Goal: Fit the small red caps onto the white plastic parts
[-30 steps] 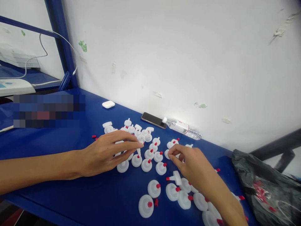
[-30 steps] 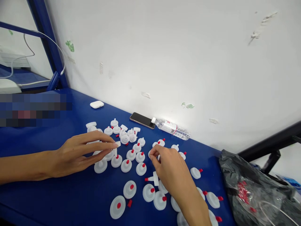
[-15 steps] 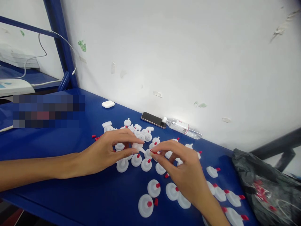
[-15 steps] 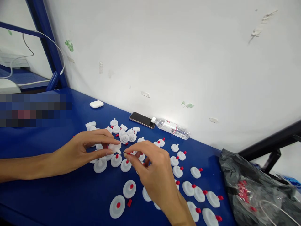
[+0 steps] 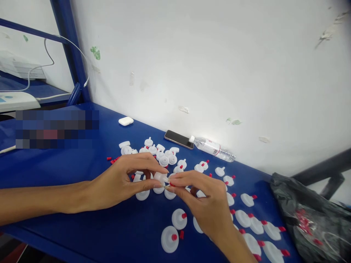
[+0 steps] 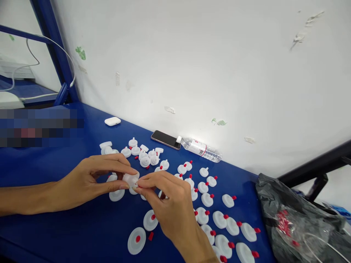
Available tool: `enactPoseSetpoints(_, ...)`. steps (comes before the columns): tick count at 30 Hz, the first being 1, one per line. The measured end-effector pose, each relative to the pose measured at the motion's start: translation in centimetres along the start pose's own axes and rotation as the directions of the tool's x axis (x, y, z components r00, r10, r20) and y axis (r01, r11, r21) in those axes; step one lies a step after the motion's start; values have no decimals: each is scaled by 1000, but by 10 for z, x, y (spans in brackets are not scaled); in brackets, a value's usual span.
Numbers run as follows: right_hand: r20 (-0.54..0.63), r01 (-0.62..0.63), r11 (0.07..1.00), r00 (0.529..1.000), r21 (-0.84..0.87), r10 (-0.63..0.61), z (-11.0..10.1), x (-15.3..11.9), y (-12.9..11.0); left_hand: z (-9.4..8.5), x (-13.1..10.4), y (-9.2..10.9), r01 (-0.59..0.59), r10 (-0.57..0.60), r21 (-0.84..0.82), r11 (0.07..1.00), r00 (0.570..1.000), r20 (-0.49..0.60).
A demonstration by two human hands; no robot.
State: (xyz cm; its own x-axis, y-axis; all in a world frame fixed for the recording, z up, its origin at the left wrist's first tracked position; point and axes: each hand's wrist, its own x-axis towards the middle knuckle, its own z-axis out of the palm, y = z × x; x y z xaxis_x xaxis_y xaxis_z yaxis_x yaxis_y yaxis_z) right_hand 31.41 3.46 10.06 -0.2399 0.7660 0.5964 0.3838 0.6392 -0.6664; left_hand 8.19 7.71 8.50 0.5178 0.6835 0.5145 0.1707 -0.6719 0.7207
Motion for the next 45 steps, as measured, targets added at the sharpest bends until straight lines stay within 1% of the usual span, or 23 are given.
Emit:
enactPoseSetpoints(3, 23, -29, 998, 999, 58, 28, -1, 0, 1, 0, 0, 1, 4, -5, -14, 1000, 1000, -10)
enactPoseSetpoints(6, 95, -130, 984, 988, 122, 119, -4, 2, 1, 0, 2, 1, 14, -14, -21, 1000, 1000, -6)
enactPoseSetpoints(8, 129, -213, 968, 972, 130, 196, -6, 3, 0, -1, 3, 2, -2, 2, -9, 1000, 1000, -8)
enactPoseSetpoints(11, 146, -340, 932, 936, 129, 321, -8, 3, -5, -2, 3, 4, -76, 76, 29, 997, 997, -22)
enactPoseSetpoints(13, 203, -409, 899, 904, 154, 377, -8, 1, -8, -3, 2, 6, -156, 157, 46, 987, 987, -20)
enactPoseSetpoints(16, 347, -459, 869, 858, 183, 380, -6, -4, -12, -2, 0, 7, -259, 259, 18, 966, 966, 17)
enactPoseSetpoints(17, 380, -458, 868, 850, 192, 364, -5, -5, -12, -2, 0, 7, -275, 275, 4, 961, 961, 28)
enactPoseSetpoints(19, 405, -432, 876, 856, 215, 323, -3, -7, -12, -1, -1, 6, -298, 297, 1, 955, 954, 42)
enactPoseSetpoints(22, 380, -386, 894, 881, 230, 282, -2, -6, -10, 0, -3, 4, -329, 327, 63, 942, 944, 41)
enactPoseSetpoints(26, 323, -361, 908, 903, 213, 284, -6, -3, -9, 0, -5, 6, -354, 356, 170, 920, 934, 24)
enactPoseSetpoints(31, 186, -302, 931, 946, 207, 266, -15, 3, -7, -3, -5, 6, -336, 344, 249, 908, 939, 14)
enactPoseSetpoints(34, 135, -279, 929, 958, 243, 253, -22, 4, -2, -4, -5, 4, -312, 325, 257, 915, 946, -9)
enactPoseSetpoints(37, 115, -253, 912, 967, 322, 228, -27, 5, 3, -5, -4, 4, -315, 322, 281, 907, 947, 22)
enactPoseSetpoints(40, 67, -243, 889, 969, 388, 236, -29, 7, 5, -6, -4, 4, -354, 347, 299, 886, 935, 77)
enactPoseSetpoints(42, 36, -247, 891, 967, 382, 253, -30, 9, 5, -6, -4, 4, -385, 370, 302, 872, 923, 110)
enactPoseSetpoints(45, 13, -254, 922, 965, 292, 262, -31, 11, 6, -6, -4, 2, -412, 392, 310, 857, 911, 126)
